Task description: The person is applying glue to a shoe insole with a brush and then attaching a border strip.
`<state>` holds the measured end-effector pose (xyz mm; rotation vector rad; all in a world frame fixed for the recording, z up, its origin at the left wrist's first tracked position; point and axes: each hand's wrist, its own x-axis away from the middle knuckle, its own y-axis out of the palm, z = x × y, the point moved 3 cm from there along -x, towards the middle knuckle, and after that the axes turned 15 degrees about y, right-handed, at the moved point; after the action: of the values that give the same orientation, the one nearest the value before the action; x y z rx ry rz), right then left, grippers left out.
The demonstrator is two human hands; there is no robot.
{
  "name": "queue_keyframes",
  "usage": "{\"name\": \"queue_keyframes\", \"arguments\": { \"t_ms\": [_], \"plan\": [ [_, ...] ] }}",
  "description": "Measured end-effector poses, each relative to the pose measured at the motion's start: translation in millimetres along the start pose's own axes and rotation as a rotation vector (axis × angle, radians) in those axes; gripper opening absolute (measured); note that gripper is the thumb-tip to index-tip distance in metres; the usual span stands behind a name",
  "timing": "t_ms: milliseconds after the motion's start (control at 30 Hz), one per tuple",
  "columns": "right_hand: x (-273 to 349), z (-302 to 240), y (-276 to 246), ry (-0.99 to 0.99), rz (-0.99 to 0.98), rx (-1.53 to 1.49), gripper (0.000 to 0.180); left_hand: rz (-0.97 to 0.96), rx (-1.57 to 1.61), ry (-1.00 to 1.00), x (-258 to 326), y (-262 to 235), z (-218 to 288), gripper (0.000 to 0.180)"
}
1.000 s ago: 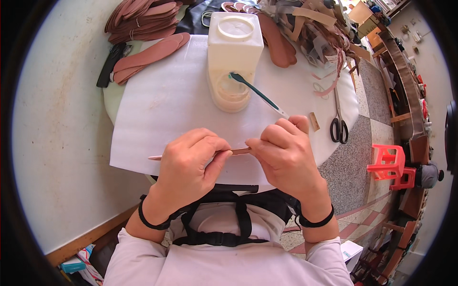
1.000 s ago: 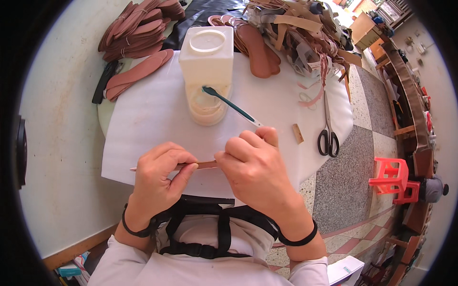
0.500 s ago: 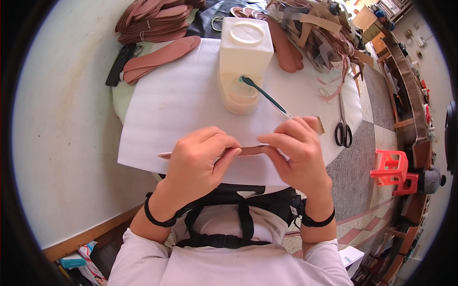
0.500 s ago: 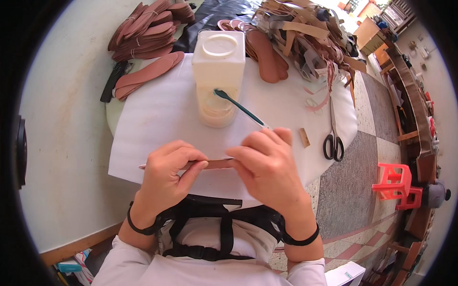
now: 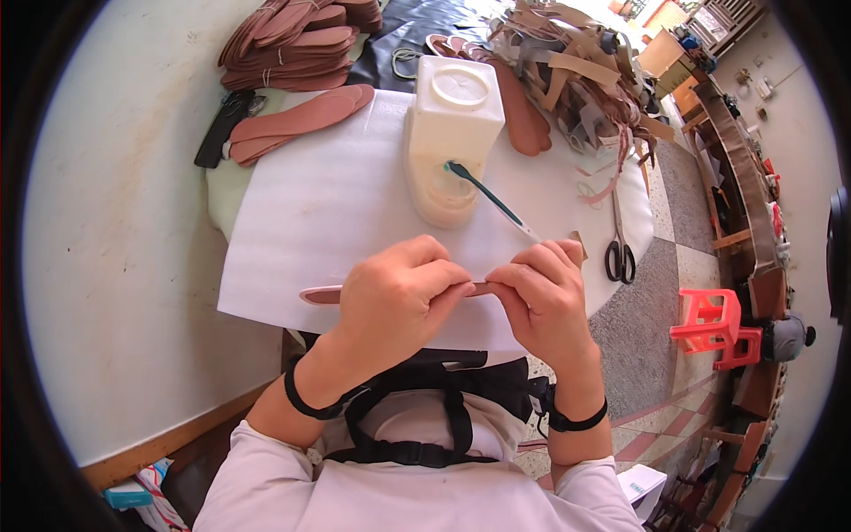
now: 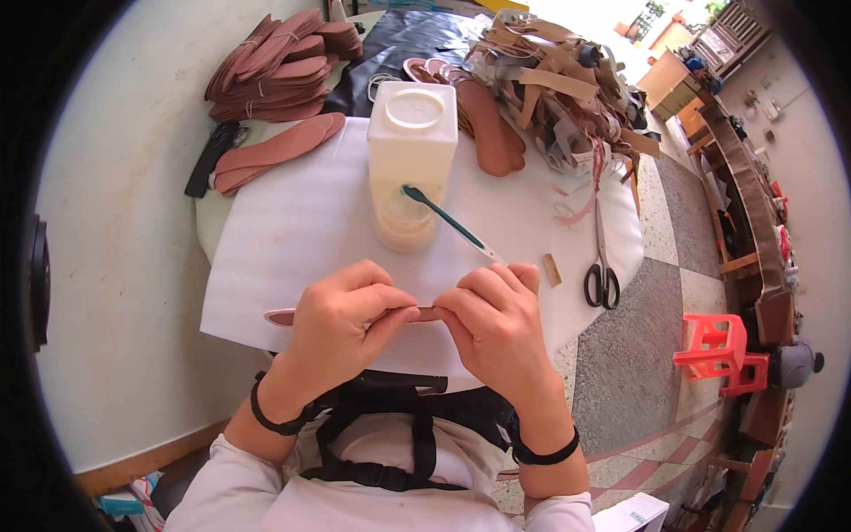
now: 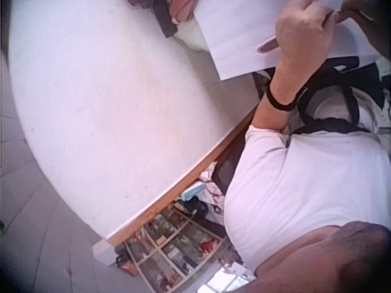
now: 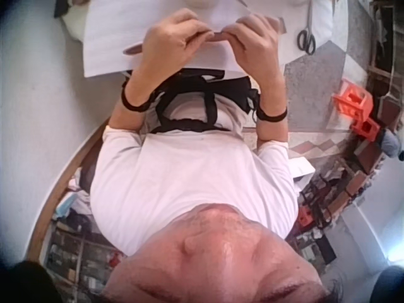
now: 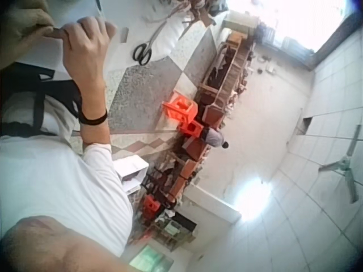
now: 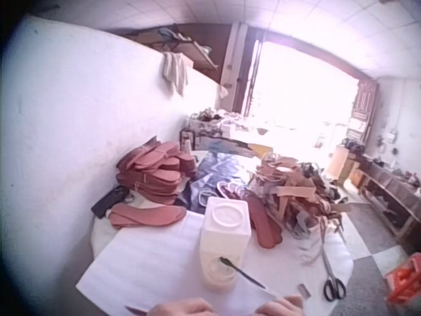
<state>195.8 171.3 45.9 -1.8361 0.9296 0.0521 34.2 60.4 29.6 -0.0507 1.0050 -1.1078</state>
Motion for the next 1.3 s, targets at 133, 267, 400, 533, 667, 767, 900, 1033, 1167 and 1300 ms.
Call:
{"name": "queue_keyframes", "arguments": {
  "t_ms": [133, 267, 400, 533, 667, 767, 900, 1033, 1167, 1300],
  "plan": [
    [0.6, -1.5, 2.5, 0.024, 0.009, 0.037, 0.015, 0.004, -0.023, 0.014, 0.4, -3.0, 0.2, 0.010],
    [4.2, -0.9, 3.9, 0.025, 0.020, 0.068, 0.015, 0.012, -0.008, 0.053, 1.8, -5.4, -2.5, 0.009],
    [6.9, 0.0, 4.5, 0.016, 0.021, 0.090, 0.016, 0.008, -0.006, 0.045, 5.0, -7.0, -1.4, 0.009],
    [9.3, 0.7, 4.1, 0.031, 0.016, 0.084, 0.016, 0.011, 0.023, 0.031, 5.4, -8.2, -0.8, 0.008],
    [14.9, 0.8, 3.3, 0.055, 0.007, 0.057, 0.015, -0.028, 0.038, 0.005, 6.4, -10.5, 3.3, 0.009],
    [20.3, 2.1, 3.9, 0.058, 0.013, 0.041, 0.015, -0.056, 0.035, 0.005, 8.4, -10.1, 6.6, 0.009],
    [18.2, -1.2, 2.8, 0.034, 0.041, 0.022, 0.015, -0.042, 0.041, -0.006, 9.0, -14.0, 8.5, 0.010],
    [14.8, 1.0, 2.1, 0.012, 0.036, 0.012, 0.015, -0.039, 0.071, -0.062, 7.2, -17.8, 8.9, 0.009],
    [14.4, 0.4, 3.6, 0.009, 0.045, 0.002, 0.016, -0.031, 0.068, -0.055, 8.7, -15.6, 6.8, 0.008],
    [14.2, -0.1, 6.2, 0.029, 0.073, -0.008, 0.016, -0.027, 0.067, -0.047, 9.4, -13.3, 3.2, 0.007]
  ]
}}
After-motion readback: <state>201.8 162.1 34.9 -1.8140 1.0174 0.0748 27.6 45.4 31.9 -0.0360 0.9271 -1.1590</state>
